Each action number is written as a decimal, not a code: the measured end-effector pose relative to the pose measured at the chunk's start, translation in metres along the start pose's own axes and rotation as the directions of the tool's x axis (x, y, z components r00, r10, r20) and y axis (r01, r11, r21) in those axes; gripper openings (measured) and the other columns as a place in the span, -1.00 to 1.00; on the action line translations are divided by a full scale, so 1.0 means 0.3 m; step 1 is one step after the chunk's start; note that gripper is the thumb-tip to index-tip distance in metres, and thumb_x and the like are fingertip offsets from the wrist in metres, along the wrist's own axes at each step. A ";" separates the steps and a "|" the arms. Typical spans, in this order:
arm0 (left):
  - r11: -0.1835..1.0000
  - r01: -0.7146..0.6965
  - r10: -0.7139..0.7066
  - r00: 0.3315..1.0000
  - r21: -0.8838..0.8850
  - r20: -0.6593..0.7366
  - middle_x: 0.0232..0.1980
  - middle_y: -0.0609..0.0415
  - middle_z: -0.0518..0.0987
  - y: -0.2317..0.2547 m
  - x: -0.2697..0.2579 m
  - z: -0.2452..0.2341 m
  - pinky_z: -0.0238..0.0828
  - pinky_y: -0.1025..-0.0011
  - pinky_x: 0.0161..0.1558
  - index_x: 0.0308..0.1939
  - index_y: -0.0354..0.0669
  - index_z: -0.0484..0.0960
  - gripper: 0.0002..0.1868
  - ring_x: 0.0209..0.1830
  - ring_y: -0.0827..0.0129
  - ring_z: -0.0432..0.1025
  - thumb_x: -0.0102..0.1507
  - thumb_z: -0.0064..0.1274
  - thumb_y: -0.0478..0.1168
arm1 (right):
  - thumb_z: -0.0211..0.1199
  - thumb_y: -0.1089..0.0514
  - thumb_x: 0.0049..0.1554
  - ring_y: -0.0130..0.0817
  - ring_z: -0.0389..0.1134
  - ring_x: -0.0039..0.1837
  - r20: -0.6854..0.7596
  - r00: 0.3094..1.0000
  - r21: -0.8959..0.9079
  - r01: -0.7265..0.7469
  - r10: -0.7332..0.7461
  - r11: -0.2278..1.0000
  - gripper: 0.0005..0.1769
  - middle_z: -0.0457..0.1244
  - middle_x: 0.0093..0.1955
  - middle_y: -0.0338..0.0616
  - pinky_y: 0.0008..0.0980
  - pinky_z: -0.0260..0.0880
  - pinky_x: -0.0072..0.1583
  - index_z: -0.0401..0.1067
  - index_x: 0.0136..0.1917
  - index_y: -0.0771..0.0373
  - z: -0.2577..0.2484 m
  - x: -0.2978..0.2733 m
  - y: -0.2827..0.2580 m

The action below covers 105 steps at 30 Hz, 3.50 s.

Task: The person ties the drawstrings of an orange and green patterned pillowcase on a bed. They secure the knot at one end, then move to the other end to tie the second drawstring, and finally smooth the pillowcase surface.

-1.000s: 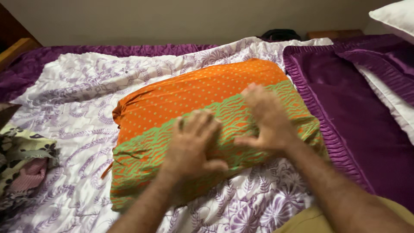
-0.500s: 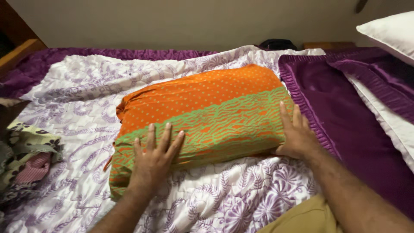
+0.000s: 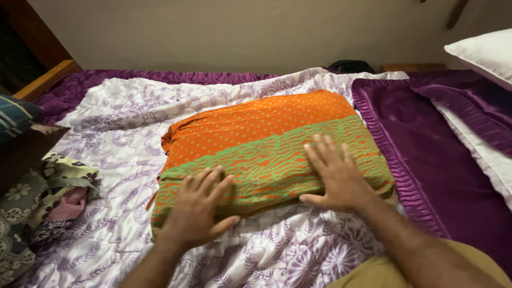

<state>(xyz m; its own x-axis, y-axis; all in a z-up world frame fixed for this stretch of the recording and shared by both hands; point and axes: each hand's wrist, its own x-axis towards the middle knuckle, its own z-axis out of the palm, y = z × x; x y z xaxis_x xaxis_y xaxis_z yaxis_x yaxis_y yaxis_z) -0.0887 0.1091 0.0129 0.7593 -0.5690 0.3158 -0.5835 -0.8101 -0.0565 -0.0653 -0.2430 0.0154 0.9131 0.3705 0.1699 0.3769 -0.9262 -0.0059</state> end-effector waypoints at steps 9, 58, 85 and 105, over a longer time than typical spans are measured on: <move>0.891 0.098 -0.128 0.991 0.443 0.038 0.61 -0.10 0.09 0.047 0.038 0.068 0.08 -0.26 0.27 0.57 0.11 0.09 -0.03 0.54 -0.23 0.04 0.09 0.12 -0.08 | 0.16 0.13 0.03 -0.15 -0.04 0.61 -0.220 0.973 -0.461 -0.035 -0.075 0.887 -0.09 -0.03 0.61 0.04 -0.11 -0.05 0.49 -0.04 0.59 0.34 0.122 0.027 -0.017; 0.512 0.781 -0.855 0.504 -0.358 -0.124 0.45 -0.31 0.33 -0.206 -0.019 0.137 0.04 -0.15 0.43 0.47 -0.24 0.27 -0.31 0.44 -0.16 0.20 0.29 -0.09 -0.05 | 0.56 -0.11 -0.16 -0.08 0.06 0.55 0.120 0.836 0.105 -0.546 0.535 0.831 0.18 0.11 0.50 0.04 0.18 -0.04 0.48 0.08 0.59 0.15 -0.089 -0.056 0.214; 0.108 0.993 -0.278 -0.005 0.037 0.960 0.01 0.19 0.64 -0.555 -0.201 0.061 0.54 0.27 -0.01 0.14 0.25 0.59 -0.52 0.00 0.23 0.55 0.16 0.40 -0.03 | 0.68 -0.15 -0.26 -0.03 0.31 0.41 0.415 0.735 0.607 -0.663 0.537 0.438 0.26 0.26 0.38 0.22 -0.10 0.26 0.41 0.11 0.52 0.31 0.140 -0.125 0.499; 0.715 0.689 -0.545 0.448 0.114 0.708 -0.06 -0.17 0.76 -0.544 -0.085 0.149 0.51 0.15 0.09 -0.12 -0.29 0.79 -0.37 -0.02 0.08 0.63 0.21 0.18 0.28 | 0.34 0.36 -0.09 0.04 0.32 0.33 0.250 0.741 0.659 -0.602 0.623 0.452 -0.12 0.28 0.34 0.13 -0.05 0.32 0.32 0.22 0.50 0.16 0.129 -0.044 0.428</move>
<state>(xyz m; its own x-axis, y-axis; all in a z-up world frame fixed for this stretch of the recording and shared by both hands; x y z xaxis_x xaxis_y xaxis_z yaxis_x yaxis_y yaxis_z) 0.0000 0.2496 -0.0282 0.8625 0.0862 -0.4986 0.1388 -0.9879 0.0694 -0.0229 -0.3642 -0.0257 0.9504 -0.2852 -0.1240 -0.2771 -0.5956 -0.7540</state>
